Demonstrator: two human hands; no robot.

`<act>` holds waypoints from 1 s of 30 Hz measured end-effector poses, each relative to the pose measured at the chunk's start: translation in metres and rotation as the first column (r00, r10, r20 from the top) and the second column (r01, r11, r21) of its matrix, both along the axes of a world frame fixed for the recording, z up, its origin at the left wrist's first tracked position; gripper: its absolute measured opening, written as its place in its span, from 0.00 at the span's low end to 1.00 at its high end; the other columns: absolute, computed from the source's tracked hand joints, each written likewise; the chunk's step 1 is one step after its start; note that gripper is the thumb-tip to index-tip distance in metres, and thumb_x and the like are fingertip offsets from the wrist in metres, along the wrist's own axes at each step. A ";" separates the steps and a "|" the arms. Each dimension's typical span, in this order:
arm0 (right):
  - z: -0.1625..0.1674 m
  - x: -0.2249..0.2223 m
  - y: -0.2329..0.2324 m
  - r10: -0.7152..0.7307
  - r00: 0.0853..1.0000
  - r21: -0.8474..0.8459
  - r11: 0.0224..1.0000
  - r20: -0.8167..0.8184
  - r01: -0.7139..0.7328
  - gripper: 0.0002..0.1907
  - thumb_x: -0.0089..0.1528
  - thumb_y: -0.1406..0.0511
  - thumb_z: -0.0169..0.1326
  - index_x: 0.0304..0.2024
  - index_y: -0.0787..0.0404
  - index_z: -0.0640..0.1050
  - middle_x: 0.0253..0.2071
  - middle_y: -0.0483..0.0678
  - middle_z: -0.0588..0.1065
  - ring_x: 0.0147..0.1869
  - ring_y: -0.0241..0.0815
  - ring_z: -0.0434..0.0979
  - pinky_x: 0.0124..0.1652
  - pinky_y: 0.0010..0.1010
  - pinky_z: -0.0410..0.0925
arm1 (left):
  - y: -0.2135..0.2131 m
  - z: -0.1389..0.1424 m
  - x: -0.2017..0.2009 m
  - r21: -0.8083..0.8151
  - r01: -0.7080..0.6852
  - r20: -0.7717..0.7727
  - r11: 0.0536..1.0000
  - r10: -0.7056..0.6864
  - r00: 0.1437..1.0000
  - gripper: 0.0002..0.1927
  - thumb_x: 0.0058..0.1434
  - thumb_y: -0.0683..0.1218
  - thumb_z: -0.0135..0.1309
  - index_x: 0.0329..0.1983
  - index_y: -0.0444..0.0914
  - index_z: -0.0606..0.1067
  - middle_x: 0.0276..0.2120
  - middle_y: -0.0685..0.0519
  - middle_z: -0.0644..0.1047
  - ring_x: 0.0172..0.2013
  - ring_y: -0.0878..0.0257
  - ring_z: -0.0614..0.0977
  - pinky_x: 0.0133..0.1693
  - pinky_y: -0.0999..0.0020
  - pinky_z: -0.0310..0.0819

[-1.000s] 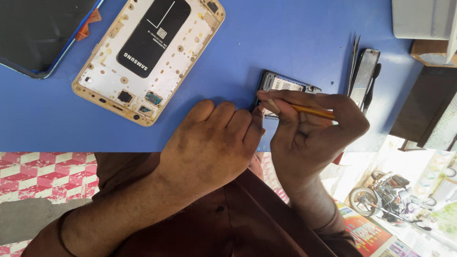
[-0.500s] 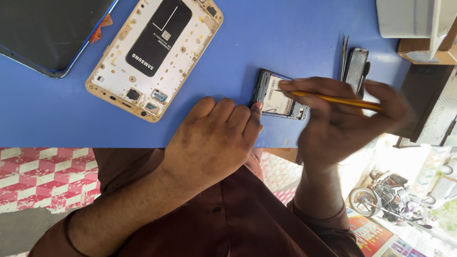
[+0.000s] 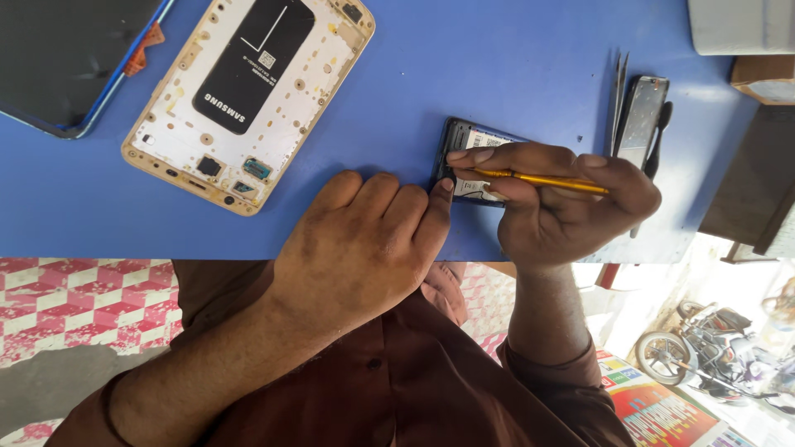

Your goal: The person uses a screwdriver to remove and reinsert screws from the back of a disassembled smartphone. The person repeatedly unscrews and tightens screws around the camera and battery area while the phone remains on a blue workbench.

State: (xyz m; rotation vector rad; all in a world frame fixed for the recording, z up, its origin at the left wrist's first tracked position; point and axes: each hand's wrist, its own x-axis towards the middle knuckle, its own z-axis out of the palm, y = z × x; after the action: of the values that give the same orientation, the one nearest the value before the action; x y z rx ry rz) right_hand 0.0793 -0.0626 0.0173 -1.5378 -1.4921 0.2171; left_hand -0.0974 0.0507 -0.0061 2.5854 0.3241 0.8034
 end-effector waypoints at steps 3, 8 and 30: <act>-0.003 0.002 0.001 0.024 1.000 0.020 1.000 0.001 -0.024 0.20 0.74 0.69 0.47 0.60 0.56 0.50 0.37 0.65 0.77 0.37 0.57 0.86 0.40 0.41 0.84 | -0.001 0.001 0.003 -0.001 -0.003 -0.010 1.000 0.003 1.000 0.07 0.69 0.48 0.58 0.40 0.40 0.78 0.25 0.59 0.68 0.29 0.66 0.72 0.34 0.68 0.64; -0.011 0.004 -0.004 -0.043 0.999 0.039 0.998 -0.023 0.043 0.22 0.73 0.67 0.50 0.59 0.55 0.52 0.38 0.63 0.78 0.37 0.55 0.87 0.40 0.39 0.84 | -0.002 -0.001 0.005 -0.014 0.007 -0.026 1.000 -0.007 1.000 0.07 0.70 0.48 0.58 0.40 0.40 0.78 0.25 0.60 0.68 0.29 0.66 0.72 0.33 0.68 0.64; 0.002 0.009 -0.004 0.075 0.994 -0.020 0.997 0.085 -0.073 0.26 0.66 0.77 0.57 0.62 0.62 0.61 0.37 0.65 0.79 0.41 0.59 0.85 0.39 0.41 0.83 | 0.002 -0.001 0.009 -0.069 0.030 -0.051 0.997 -0.034 0.998 0.14 0.69 0.55 0.58 0.39 0.39 0.77 0.25 0.59 0.69 0.29 0.66 0.72 0.34 0.68 0.64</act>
State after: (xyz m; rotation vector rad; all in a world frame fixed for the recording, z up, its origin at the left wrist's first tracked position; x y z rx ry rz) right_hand 0.0887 -0.0669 0.0195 -1.5228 -1.6198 0.2095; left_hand -0.0881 0.0528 -0.0067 2.5449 0.3189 0.7025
